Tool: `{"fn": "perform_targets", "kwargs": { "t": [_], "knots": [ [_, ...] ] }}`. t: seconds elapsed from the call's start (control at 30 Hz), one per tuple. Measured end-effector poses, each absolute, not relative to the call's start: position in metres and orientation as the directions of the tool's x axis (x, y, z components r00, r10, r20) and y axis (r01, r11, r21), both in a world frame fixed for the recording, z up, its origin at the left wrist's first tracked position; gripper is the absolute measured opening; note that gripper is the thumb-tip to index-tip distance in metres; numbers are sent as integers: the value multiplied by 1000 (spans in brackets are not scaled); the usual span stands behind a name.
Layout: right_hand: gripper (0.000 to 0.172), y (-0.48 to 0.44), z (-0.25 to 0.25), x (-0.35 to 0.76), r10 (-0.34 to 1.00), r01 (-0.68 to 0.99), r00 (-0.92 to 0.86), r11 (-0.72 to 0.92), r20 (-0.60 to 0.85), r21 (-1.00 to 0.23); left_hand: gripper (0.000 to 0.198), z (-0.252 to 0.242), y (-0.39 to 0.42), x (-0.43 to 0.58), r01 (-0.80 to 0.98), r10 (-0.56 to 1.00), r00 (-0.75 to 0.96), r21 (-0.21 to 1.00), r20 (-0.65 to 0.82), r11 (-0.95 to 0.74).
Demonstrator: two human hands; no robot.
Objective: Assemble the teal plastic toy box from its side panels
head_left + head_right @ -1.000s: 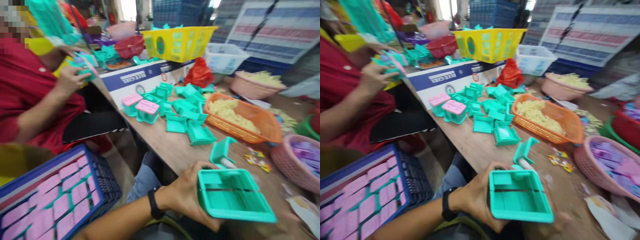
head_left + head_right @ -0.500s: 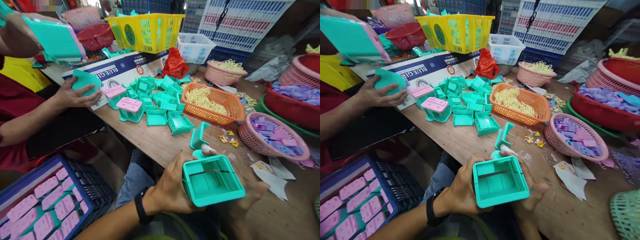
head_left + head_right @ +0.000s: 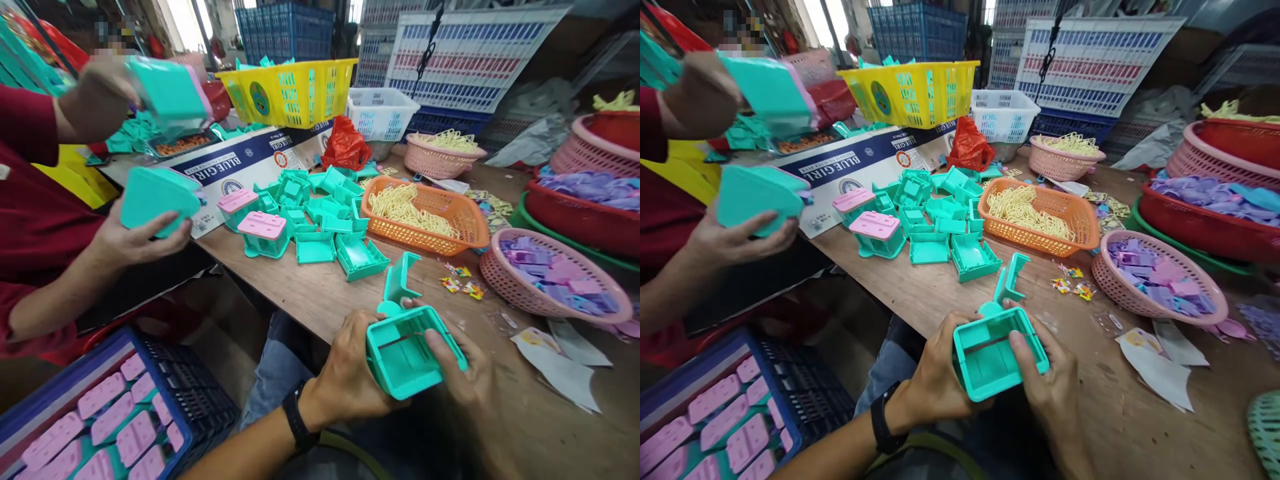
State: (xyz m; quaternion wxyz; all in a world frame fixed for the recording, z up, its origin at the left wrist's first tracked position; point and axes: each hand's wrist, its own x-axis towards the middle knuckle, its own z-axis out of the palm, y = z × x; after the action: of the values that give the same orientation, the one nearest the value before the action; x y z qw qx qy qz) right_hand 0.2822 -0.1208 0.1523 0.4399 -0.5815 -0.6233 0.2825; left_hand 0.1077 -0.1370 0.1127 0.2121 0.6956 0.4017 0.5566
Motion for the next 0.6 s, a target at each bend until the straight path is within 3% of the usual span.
{"fn": "perform_targets", "kwargs": {
  "t": [0.13, 0.33, 0.6],
  "knots": [
    [47, -105, 165, 298, 989, 742, 19, 83, 145, -665, 59, 108, -133, 102, 389, 709, 65, 637, 702, -666],
    [36, -84, 178, 305, 951, 730, -309, 242, 9, -639, 52, 105, -135, 102, 433, 690, 129, 586, 712, -685],
    [32, -74, 165, 310, 947, 788, -318, 238, -43, -567, 60, 92, -133, 108, 383, 711, 108, 631, 695, -675]
  ]
}}
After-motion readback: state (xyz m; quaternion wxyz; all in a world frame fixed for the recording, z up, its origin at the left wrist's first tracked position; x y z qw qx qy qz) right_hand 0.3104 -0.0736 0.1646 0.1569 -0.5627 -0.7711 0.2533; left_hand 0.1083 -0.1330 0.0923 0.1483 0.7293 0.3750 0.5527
